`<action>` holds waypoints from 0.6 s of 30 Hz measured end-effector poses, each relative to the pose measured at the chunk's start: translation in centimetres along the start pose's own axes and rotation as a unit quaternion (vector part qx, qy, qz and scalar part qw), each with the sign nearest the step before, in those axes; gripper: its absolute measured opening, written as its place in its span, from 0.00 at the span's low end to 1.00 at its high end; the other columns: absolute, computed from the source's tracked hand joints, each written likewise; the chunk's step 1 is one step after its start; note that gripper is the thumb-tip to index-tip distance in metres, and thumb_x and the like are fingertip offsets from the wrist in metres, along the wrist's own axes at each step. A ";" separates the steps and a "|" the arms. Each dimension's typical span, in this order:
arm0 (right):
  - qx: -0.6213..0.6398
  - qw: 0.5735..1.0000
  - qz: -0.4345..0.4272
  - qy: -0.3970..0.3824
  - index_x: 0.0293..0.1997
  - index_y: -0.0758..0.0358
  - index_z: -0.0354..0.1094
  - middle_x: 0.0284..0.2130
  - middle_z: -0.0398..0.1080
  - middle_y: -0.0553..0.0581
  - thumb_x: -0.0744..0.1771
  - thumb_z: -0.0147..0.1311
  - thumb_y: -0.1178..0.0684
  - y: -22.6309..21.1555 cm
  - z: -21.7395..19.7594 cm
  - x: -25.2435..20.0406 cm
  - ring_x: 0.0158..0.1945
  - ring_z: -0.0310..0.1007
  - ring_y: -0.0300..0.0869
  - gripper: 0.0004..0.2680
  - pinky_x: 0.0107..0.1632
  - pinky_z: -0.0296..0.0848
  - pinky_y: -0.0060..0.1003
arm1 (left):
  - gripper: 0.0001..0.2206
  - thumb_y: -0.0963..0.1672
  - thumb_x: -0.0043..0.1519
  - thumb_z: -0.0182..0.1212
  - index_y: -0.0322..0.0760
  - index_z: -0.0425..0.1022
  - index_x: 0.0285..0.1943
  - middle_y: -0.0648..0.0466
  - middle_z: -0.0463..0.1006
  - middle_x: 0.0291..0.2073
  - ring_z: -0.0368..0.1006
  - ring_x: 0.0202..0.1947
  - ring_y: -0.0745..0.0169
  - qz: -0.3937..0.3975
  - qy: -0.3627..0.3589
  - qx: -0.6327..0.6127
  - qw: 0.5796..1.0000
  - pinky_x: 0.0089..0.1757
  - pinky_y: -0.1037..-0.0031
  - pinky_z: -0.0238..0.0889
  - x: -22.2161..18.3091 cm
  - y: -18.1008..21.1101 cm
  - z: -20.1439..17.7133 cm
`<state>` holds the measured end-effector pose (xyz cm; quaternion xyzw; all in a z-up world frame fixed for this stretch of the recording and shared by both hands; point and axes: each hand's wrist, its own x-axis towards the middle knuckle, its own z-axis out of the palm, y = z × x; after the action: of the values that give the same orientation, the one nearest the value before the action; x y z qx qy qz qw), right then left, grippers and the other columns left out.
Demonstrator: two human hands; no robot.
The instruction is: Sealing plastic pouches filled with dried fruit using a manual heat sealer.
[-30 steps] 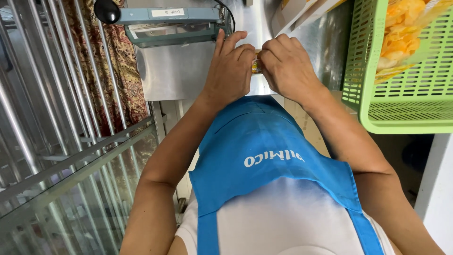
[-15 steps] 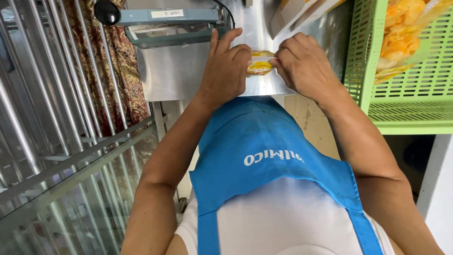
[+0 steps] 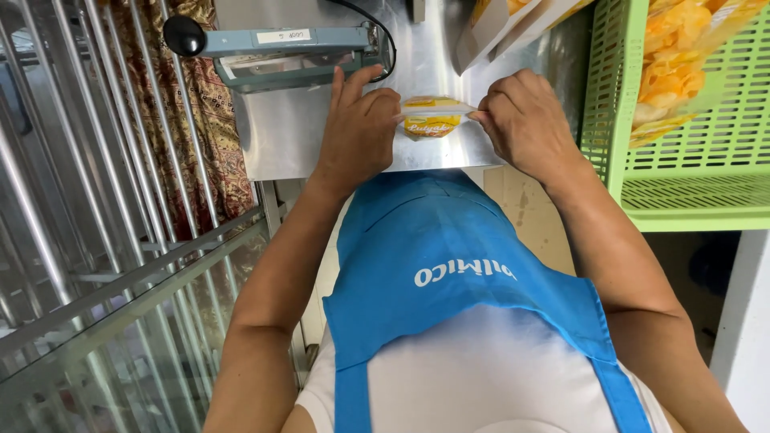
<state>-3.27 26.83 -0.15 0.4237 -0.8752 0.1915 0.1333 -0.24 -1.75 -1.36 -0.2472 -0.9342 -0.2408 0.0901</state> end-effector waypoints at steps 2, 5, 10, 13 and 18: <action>0.006 1.000 -0.006 0.009 0.40 0.71 0.65 0.38 0.68 0.64 0.76 0.47 0.51 0.1 0.0 -0.2 0.38 0.62 0.53 0.12 0.42 0.64 0.44 | 0.05 0.39 0.65 0.61 0.28 0.75 0.45 0.46 0.82 0.42 0.65 0.63 0.40 -0.004 -0.001 0.009 1.000 0.62 0.34 0.48 -0.4 -0.4 0.1; 0.022 0.999 0.004 0.027 0.41 0.70 0.67 0.38 0.69 0.63 0.75 0.51 0.48 0.0 0.0 -0.5 0.40 0.63 0.53 0.13 0.42 0.66 0.45 | 0.08 0.44 0.69 0.60 0.32 0.73 0.42 0.47 0.81 0.38 0.70 0.56 0.41 -0.031 0.016 -0.034 0.999 0.60 0.35 0.55 -0.8 -0.7 -0.1; 0.031 0.997 0.013 0.066 0.34 0.64 0.73 0.33 0.70 0.59 0.71 0.63 0.53 -0.1 1.8 -0.6 0.34 0.67 0.54 0.09 0.38 0.68 0.46 | 0.08 0.47 0.69 0.53 0.41 0.74 0.44 0.51 0.77 0.38 0.75 0.49 0.45 -0.042 0.007 -0.045 0.998 0.54 0.51 0.66 -1.8 -1.0 3.9; 0.065 0.995 0.019 0.073 0.38 0.64 0.77 0.36 0.73 0.59 0.69 0.69 0.54 -0.4 1.4 0.3 0.36 0.70 0.54 0.06 0.40 0.70 0.46 | 0.10 0.46 0.68 0.52 0.43 0.70 0.57 0.47 0.78 0.47 0.78 0.45 0.35 -0.090 -0.065 -0.108 0.988 0.46 0.48 0.71 -1.3 0.2 0.9; 0.161 0.984 0.045 0.060 0.47 0.74 0.76 0.45 0.71 0.68 0.71 0.65 0.61 -0.3 1.3 0.4 0.45 0.72 0.54 0.05 0.49 0.70 0.44 | 0.03 0.45 0.63 0.51 0.43 0.65 0.38 0.50 0.78 0.34 0.74 0.33 0.46 -0.258 -0.056 -0.165 0.950 0.30 0.55 0.60 -4.1 -3.4 -2.8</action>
<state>-3.42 25.81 -1.09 0.3879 -0.8414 0.3606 0.1076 1.77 -7.43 -1.49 -0.0220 -0.9170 -0.3923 -0.0691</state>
